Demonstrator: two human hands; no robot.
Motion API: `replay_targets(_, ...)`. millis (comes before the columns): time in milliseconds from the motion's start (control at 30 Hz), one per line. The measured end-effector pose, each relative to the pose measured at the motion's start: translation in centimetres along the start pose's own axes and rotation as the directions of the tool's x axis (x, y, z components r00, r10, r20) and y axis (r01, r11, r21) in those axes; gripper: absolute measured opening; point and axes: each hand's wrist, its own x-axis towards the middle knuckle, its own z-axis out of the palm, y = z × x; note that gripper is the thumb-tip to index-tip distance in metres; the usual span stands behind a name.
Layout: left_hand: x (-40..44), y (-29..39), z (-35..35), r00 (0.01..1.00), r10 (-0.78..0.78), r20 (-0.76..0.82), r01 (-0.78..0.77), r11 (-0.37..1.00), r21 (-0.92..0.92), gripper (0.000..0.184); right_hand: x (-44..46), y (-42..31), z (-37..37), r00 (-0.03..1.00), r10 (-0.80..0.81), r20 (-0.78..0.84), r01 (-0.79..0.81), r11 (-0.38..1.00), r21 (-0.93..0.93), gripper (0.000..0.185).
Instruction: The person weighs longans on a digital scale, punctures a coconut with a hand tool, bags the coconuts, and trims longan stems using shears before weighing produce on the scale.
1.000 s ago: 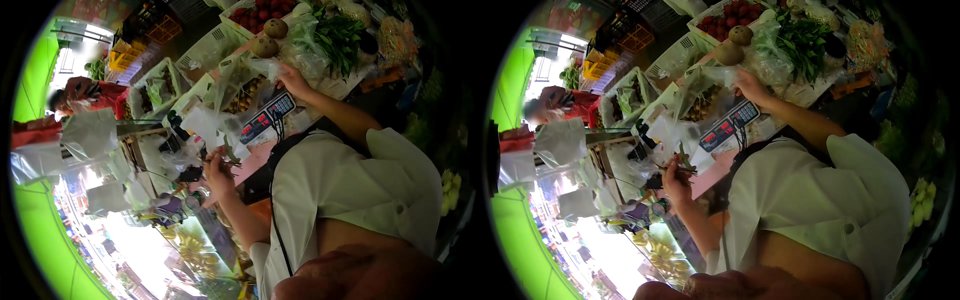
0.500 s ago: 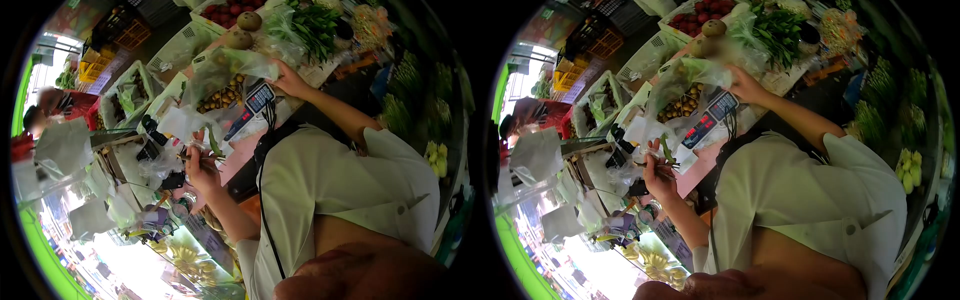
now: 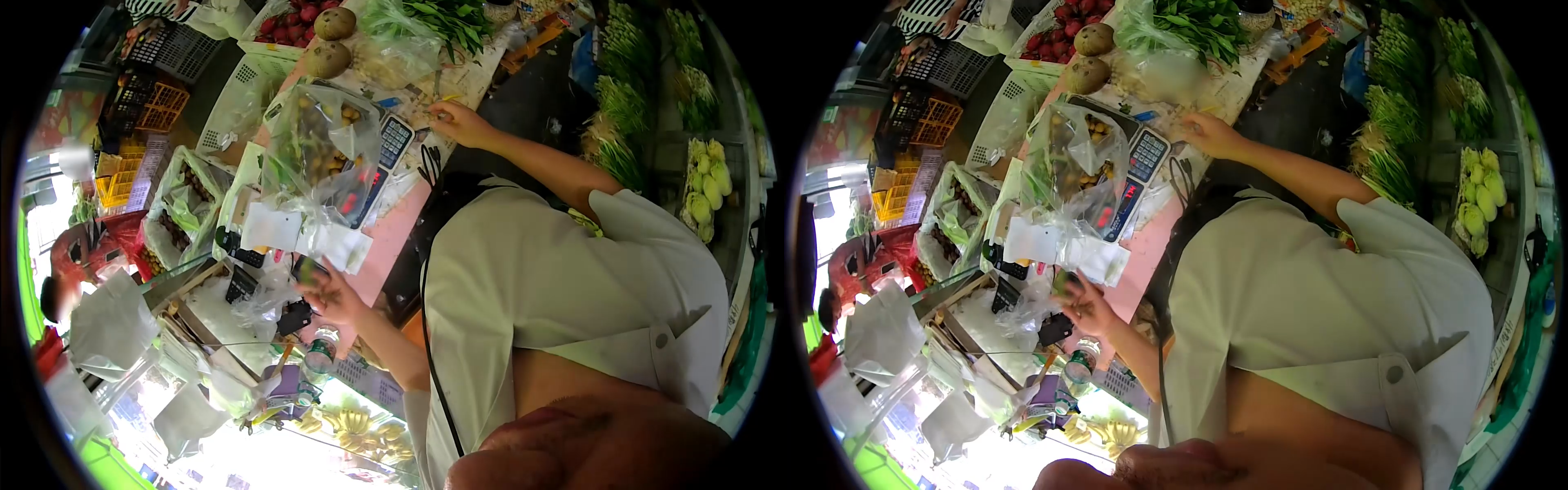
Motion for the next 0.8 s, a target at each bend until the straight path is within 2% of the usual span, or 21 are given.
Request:
replay_targets(33, -0.7, 0.1, 2.0, 1.000, 0.006, 0.003, -0.006, 1.000, 0.009, 0.031, 0.3, 0.1, 0.1, 0.999, 0.036, 0.037, -0.035, 0.999, -0.030, 0.041)
replay_targets(67, -1.3, 0.5, 3.6, 0.998, 0.026, 0.055, -0.023, 0.998, -0.062, 0.032, 0.9, 0.9, 0.6, 0.998, 0.040, 0.045, -0.039, 0.999, -0.018, 0.041)
replay_targets(100, -1.9, 1.2, 4.4, 0.993, 0.052, 0.101, -0.039, 0.991, -0.127, 0.033, 1.5, 2.3, 1.4, 0.999, -0.012, 0.031, 0.010, 0.999, 0.038, 0.040)
replay_targets(133, -2.5, 1.6, 4.5, 0.993, 0.065, 0.095, -0.054, 0.992, -0.113, 0.033, 2.4, 3.5, 2.0, 0.998, -0.064, 0.017, 0.062, 0.994, 0.093, 0.039)
replay_targets(167, -3.0, 1.7, 4.5, 0.920, -0.148, 0.363, 0.222, 0.960, -0.170, 0.035, 3.3, 4.6, 2.3, 0.998, -0.060, 0.029, 0.057, 0.993, 0.105, 0.039)
replay_targets(200, -3.3, 2.1, 4.7, 0.727, -0.318, 0.608, 0.491, 0.860, -0.138, 0.038, 4.2, 5.5, 2.9, 0.994, -0.094, 0.048, 0.091, 0.993, 0.078, 0.039)
replay_targets(233, -2.8, 3.2, 3.9, 0.768, -0.367, 0.525, 0.499, 0.857, -0.130, 0.042, 5.1, 6.3, 3.5, 0.990, -0.127, 0.062, 0.124, 0.991, 0.053, 0.039)
replay_targets(267, -2.8, 3.7, 2.4, 0.768, -0.372, 0.521, 0.495, 0.861, -0.115, 0.042, 6.2, 7.1, 4.2, 0.991, -0.122, 0.059, 0.118, 0.991, 0.069, 0.039)
replay_targets(300, -4.0, 2.7, 2.1, 0.845, -0.399, 0.357, 0.372, 0.917, 0.145, 0.043, 7.4, 8.1, 4.9, 0.979, -0.148, 0.138, 0.142, 0.988, 0.054, 0.041)
replay_targets(333, -5.3, 1.6, 1.5, 0.913, -0.362, 0.188, 0.261, 0.873, 0.413, 0.045, 8.1, 8.7, 5.5, 0.961, -0.170, 0.217, 0.165, 0.985, 0.042, 0.044)
replay_targets(367, -6.3, 1.0, -0.5, 0.972, -0.236, 0.007, 0.195, 0.817, 0.542, 0.045, 8.4, 7.9, 5.7, 0.962, -0.167, 0.217, 0.158, 0.986, 0.057, 0.044)
replay_targets(400, -7.1, 0.5, -3.4, 0.986, -0.070, -0.150, 0.153, 0.732, 0.664, 0.046, 8.9, 6.6, 5.4, 0.943, -0.131, 0.306, 0.152, 0.988, -0.043, 0.047)
replay_targets(433, -8.0, 0.5, -6.2, 0.943, 0.102, -0.316, 0.128, 0.766, 0.630, 0.043, 9.4, 5.9, 5.3, 0.916, -0.090, 0.390, 0.156, 0.977, -0.143, 0.049)
replay_targets(500, -9.9, 0.2, -11.0, 0.730, 0.394, -0.558, 0.066, 0.772, 0.632, 0.041, 10.1, 6.4, 6.5, 0.910, -0.120, 0.397, 0.169, 0.981, -0.091, 0.050)
replay_targets(600, -12.5, -0.2, -14.0, 0.709, 0.407, -0.577, 0.297, 0.570, 0.766, 0.041, 10.0, 6.8, 7.3, 0.903, -0.197, 0.381, 0.208, 0.978, 0.013, 0.052)
replay_targets(667, -13.6, -0.8, -14.7, 0.725, 0.402, -0.559, 0.388, 0.433, 0.814, 0.042, 10.3, 7.4, 7.1, 0.901, -0.251, 0.354, 0.242, 0.968, 0.070, 0.053)
replay_targets(733, -14.5, -1.0, -14.9, 0.732, 0.408, -0.545, 0.439, 0.330, 0.836, 0.042, 10.3, 7.7, 7.3, 0.903, -0.278, 0.328, 0.205, 0.948, 0.242, 0.050)
replay_targets(767, -14.6, -1.3, -15.1, 0.735, 0.409, -0.541, 0.451, 0.301, 0.840, 0.042, 10.4, 7.6, 7.5, 0.902, -0.286, 0.324, 0.209, 0.945, 0.252, 0.050)
replay_targets(800, -14.6, -1.7, -15.3, 0.743, 0.409, -0.530, 0.460, 0.264, 0.848, 0.042, 10.4, 6.9, 7.4, 0.909, -0.197, 0.367, 0.163, 0.979, 0.120, 0.047)
